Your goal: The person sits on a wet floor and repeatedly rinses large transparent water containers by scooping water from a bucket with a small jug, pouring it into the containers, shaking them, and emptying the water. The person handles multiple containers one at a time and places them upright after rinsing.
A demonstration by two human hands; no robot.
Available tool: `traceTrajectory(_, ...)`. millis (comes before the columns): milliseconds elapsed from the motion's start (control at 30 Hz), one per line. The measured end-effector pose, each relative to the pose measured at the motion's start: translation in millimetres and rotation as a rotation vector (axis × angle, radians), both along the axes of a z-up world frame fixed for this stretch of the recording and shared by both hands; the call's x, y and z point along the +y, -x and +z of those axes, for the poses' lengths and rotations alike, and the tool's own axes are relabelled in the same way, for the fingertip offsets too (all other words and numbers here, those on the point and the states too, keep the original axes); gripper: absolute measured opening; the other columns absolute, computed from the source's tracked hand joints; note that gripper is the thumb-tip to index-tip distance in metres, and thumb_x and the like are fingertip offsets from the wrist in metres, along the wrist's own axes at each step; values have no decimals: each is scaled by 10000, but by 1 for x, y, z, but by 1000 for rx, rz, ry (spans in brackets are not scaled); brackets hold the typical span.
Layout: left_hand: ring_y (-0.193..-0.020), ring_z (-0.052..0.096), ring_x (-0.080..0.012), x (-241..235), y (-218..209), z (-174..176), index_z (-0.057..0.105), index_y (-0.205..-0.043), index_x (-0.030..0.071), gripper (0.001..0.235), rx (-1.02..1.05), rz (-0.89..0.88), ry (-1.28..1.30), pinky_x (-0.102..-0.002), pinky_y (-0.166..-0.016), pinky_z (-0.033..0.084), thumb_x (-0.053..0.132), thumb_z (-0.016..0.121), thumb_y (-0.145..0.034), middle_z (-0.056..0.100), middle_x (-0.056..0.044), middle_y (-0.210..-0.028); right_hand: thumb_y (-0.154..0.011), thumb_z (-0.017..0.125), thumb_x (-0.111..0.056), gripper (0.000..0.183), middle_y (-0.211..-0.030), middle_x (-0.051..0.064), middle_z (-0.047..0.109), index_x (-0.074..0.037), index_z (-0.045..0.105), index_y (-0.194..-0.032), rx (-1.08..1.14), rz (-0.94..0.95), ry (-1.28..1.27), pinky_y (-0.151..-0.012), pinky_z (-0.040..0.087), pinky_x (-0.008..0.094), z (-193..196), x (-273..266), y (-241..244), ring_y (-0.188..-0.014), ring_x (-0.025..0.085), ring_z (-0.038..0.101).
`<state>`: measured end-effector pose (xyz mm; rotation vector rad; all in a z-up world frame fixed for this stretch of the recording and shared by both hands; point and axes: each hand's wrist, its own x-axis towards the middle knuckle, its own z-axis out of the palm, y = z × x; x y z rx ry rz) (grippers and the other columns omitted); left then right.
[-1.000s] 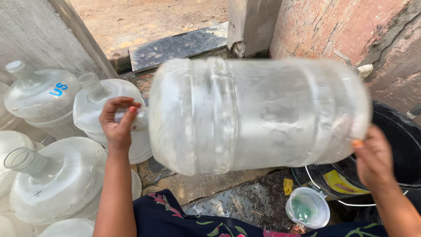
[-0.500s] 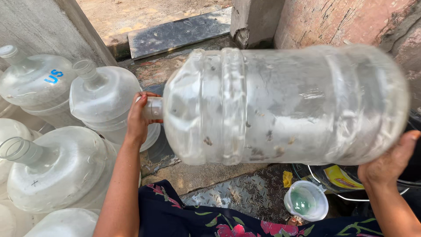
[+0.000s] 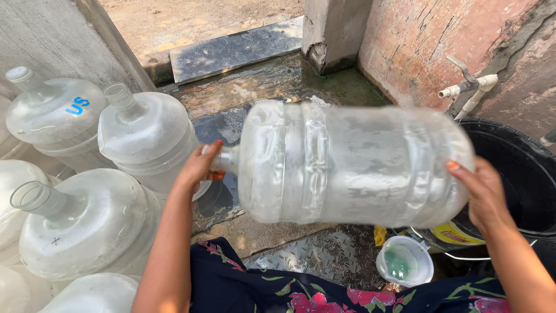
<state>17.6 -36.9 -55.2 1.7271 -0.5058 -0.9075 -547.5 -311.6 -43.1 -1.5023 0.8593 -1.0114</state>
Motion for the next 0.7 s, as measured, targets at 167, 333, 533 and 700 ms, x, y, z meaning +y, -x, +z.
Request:
traceTrajectory(167,-1086,668,-175,36,28,68,573,-1222,112,294,61,-62,929,-367,-935,582,138,639,-936,645,-62,-1206,-1015,635,-403,472,-1138,200,618,30,578,-1194,-197,69,604,-1048,456,446,56,44,29,-1081,284,606)
traceTrajectory(333,-1000,651,-159,27,35,35,648,-1124,30,143,174,-44,1150,-329,-966,518,70,596,-997,697,-61,-1072,-1061,487,-497,559,-1049,242,631,48,603,-1106,-43,-90,717,-990,465,491,45,63,22,-1046,365,615)
traceTrajectory(533,-982,609,-148,7,15,4,656,-1031,6,63,37,74,914,-289,-910,510,63,634,-1015,675,-48,-1004,-1117,308,-610,763,-943,292,647,70,633,-999,216,-317,664,-922,474,544,30,32,26,-1004,462,626)
traceTrajectory(700,-906,680,-170,-6,11,-17,567,-1037,118,240,117,139,118,-377,-577,598,311,589,-896,725,60,-1032,-1163,159,-704,970,-854,334,660,88,658,-911,820,-382,327,-864,483,589,-24,-21,39,-968,543,636)
